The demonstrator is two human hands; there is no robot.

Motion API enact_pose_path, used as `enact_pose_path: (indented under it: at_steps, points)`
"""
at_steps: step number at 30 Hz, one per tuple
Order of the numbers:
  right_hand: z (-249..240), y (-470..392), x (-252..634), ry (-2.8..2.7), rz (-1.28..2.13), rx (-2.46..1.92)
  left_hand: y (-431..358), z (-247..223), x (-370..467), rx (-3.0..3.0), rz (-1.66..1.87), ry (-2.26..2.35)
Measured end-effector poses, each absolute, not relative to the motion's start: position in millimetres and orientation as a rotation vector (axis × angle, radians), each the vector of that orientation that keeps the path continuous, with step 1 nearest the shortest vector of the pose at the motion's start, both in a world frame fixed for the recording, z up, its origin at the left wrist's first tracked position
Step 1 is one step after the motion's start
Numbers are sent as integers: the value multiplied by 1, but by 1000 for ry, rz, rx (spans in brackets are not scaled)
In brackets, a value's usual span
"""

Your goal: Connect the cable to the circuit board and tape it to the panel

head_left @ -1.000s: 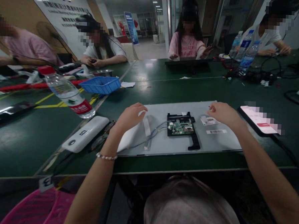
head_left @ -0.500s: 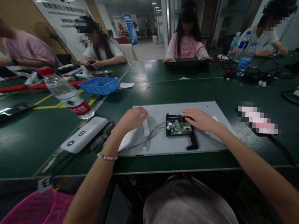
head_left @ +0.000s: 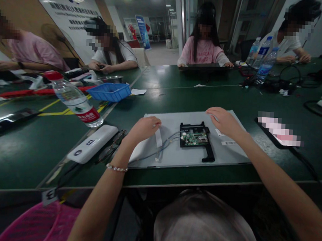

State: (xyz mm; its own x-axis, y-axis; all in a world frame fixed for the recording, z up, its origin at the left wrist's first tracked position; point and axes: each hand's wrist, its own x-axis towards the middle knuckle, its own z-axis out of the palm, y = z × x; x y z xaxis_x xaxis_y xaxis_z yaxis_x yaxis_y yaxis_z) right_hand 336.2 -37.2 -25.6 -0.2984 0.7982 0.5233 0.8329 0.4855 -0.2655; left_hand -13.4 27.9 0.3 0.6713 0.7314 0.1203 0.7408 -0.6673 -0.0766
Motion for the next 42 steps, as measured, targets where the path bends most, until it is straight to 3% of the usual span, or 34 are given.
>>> enact_pose_path:
  at_steps: [7, 22, 32, 42]
  points:
    - [-33, -37, 350, -2268, 180, -1460, 26, 3, -12, -2737, -143, -1298]
    - [-37, -36, 354, -2166, 180, -1447, 17, 11, -8, -2746, -320, -1323]
    - [-43, -36, 349, -2223, 209, -1381, -39, 38, 63, -2848, -257, -910]
    - [-49, -32, 345, -2179, 183, -1394, -4, 9, 87, -3284, -162, -777]
